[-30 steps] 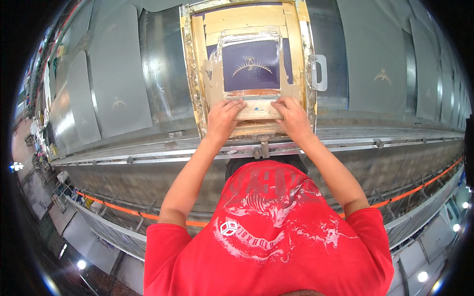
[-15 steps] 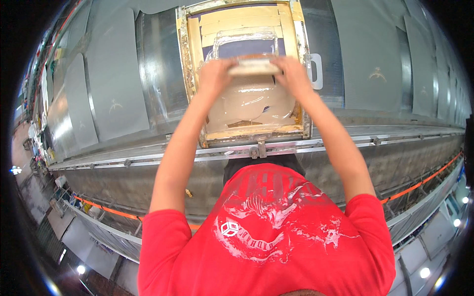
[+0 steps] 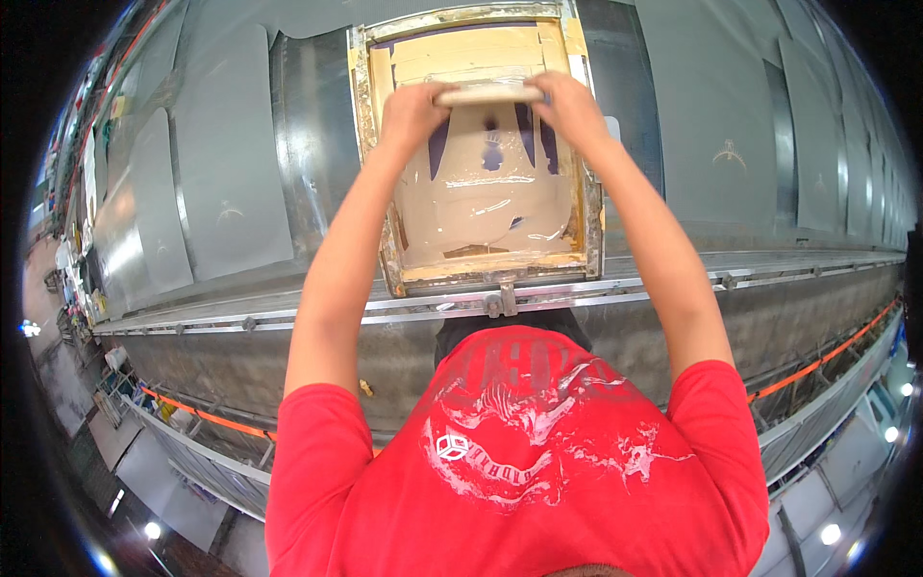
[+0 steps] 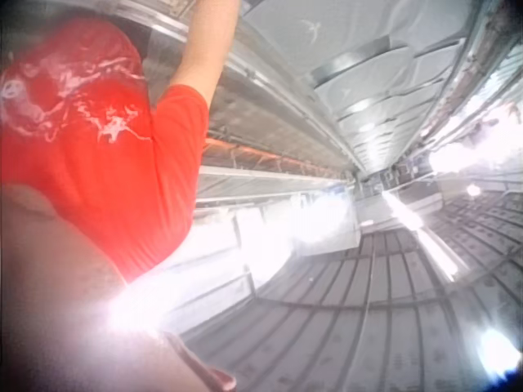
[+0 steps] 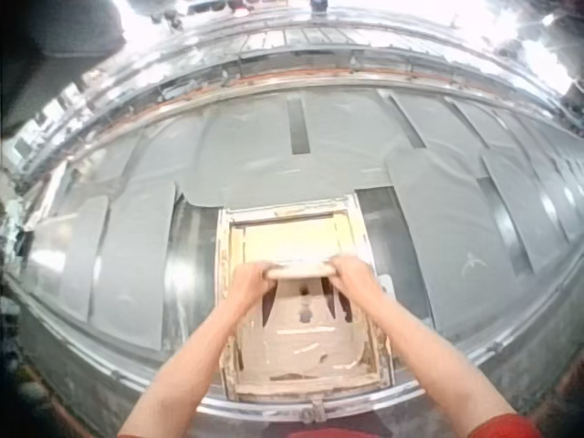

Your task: The person uses a squeegee to pull ink across a screen printing frame placed over a garment on a conveyor. They repeatedly lift the screen, reposition it, and pull the squeegee to apply ink. The person briefly touches their face before continuing the printing process.

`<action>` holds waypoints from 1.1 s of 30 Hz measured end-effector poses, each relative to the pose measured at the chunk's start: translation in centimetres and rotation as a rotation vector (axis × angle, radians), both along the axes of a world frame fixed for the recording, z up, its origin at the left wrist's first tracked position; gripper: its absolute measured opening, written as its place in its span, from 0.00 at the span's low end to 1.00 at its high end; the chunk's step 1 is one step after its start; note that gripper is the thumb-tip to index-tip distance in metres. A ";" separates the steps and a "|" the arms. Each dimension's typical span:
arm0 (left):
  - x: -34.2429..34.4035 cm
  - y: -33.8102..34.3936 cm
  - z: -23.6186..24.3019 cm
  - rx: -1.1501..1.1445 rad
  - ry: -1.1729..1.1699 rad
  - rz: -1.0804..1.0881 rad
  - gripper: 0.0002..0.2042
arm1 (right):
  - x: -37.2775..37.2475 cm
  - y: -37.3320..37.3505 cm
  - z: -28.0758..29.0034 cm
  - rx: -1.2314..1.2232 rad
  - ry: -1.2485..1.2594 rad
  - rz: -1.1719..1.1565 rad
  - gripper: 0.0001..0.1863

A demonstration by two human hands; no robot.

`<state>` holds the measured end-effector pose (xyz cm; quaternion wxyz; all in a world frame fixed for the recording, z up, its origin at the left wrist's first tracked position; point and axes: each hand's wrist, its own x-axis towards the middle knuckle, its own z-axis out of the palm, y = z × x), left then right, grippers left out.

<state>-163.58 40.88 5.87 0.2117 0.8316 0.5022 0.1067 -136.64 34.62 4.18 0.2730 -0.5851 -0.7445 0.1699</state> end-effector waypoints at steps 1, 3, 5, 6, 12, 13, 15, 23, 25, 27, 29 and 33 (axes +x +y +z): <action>0.3 1.3 0.1 0.004 -0.048 0.020 0.16 | 0.0 1.4 0.2 -0.019 0.013 -0.007 0.19; 0.9 1.2 -0.1 0.044 -0.016 0.022 0.16 | -0.3 1.2 -0.3 -0.084 0.033 -0.031 0.19; 0.9 -0.7 -0.2 0.031 0.055 0.015 0.16 | -0.2 -0.2 -1.2 -0.101 0.057 -0.034 0.20; 0.3 -2.1 -1.0 0.000 0.061 0.015 0.17 | -0.7 -2.4 -2.1 -0.088 0.074 -0.018 0.20; -2.1 -14.6 -1.4 0.006 -0.053 -0.051 0.18 | -3.0 -16.2 -1.6 -0.204 0.101 -0.024 0.28; -2.5 -16.2 -1.7 0.028 -0.090 -0.059 0.18 | -3.4 -17.5 -1.0 -0.208 0.096 -0.032 0.29; -3.0 -18.1 -1.2 0.013 -0.112 -0.052 0.18 | -3.4 -18.5 0.3 -0.246 0.124 0.017 0.27; -2.6 -18.6 -0.7 0.076 -0.167 -0.092 0.22 | 7.5 -8.8 -5.1 -0.068 0.238 -0.621 0.17; -2.7 -19.2 -1.0 0.096 -0.182 -0.079 0.22 | 6.9 -7.5 -6.0 -0.240 0.400 -0.618 0.16; -3.5 -20.0 -1.9 0.085 -0.163 -0.082 0.25 | 5.7 -6.7 -5.8 -0.273 0.422 -0.662 0.15; -3.7 -20.7 -1.6 0.078 -0.170 -0.069 0.26 | 5.8 -6.2 -5.5 -0.111 0.355 -0.669 0.14; -8.0 -21.5 -0.2 0.177 -0.215 -0.056 0.29 | 1.1 -5.3 -0.8 0.049 0.367 -0.660 0.14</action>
